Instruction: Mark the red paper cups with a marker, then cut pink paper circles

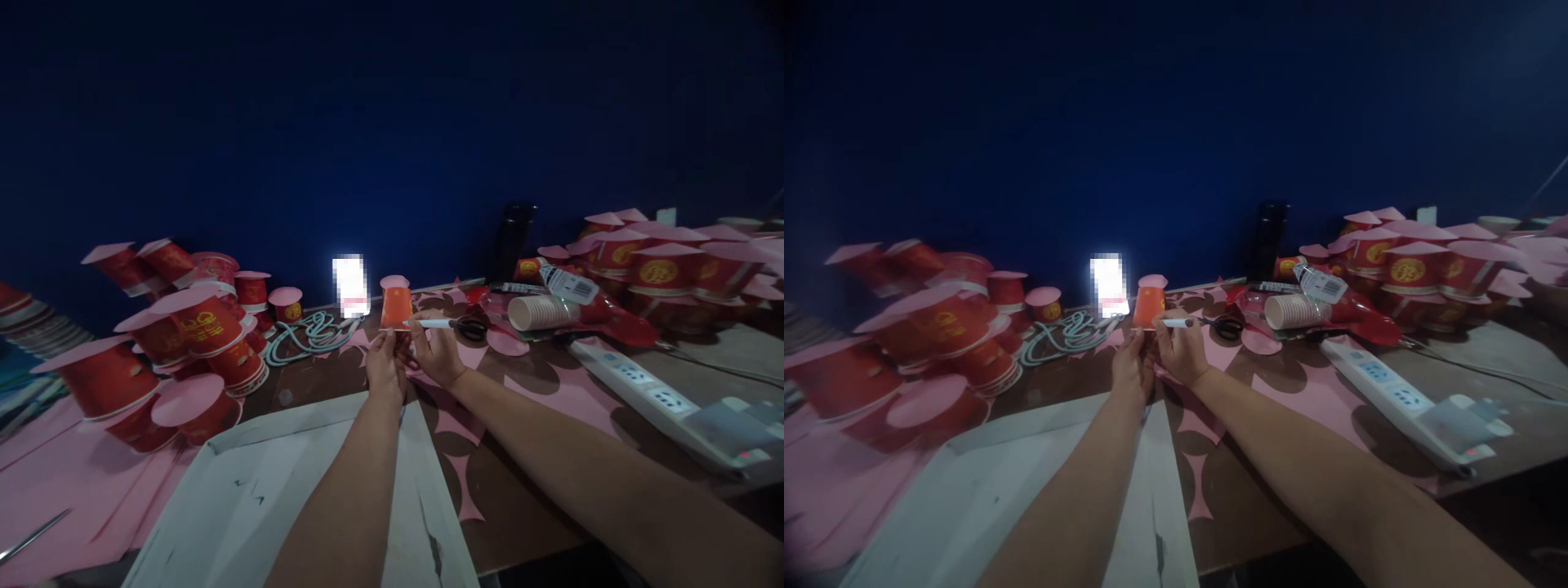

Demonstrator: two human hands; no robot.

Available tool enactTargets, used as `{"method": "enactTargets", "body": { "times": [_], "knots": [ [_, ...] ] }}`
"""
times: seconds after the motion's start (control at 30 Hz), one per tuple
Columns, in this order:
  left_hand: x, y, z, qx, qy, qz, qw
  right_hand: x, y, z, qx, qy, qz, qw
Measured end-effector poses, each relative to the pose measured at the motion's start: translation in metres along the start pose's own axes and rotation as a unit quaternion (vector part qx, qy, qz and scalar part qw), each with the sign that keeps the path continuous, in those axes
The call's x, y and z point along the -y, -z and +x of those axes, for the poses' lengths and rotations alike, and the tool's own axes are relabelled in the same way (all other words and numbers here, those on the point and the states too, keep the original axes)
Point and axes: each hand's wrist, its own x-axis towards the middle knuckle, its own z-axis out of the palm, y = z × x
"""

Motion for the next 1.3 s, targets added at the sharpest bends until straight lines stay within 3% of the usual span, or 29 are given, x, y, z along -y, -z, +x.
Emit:
{"method": "enactTargets", "body": {
  "times": [1.03,1.3],
  "knots": [
    [-0.0004,-0.0002,-0.0003,-0.012,-0.008,-0.001,1.0,0.0012,0.0026,0.0023,0.015,0.018,-0.002,1.0],
    [-0.0017,-0.0019,-0.0015,-0.021,0.005,-0.013,1.0,0.0003,0.0018,0.0029,-0.011,0.024,-0.012,1.0]
  ]
}}
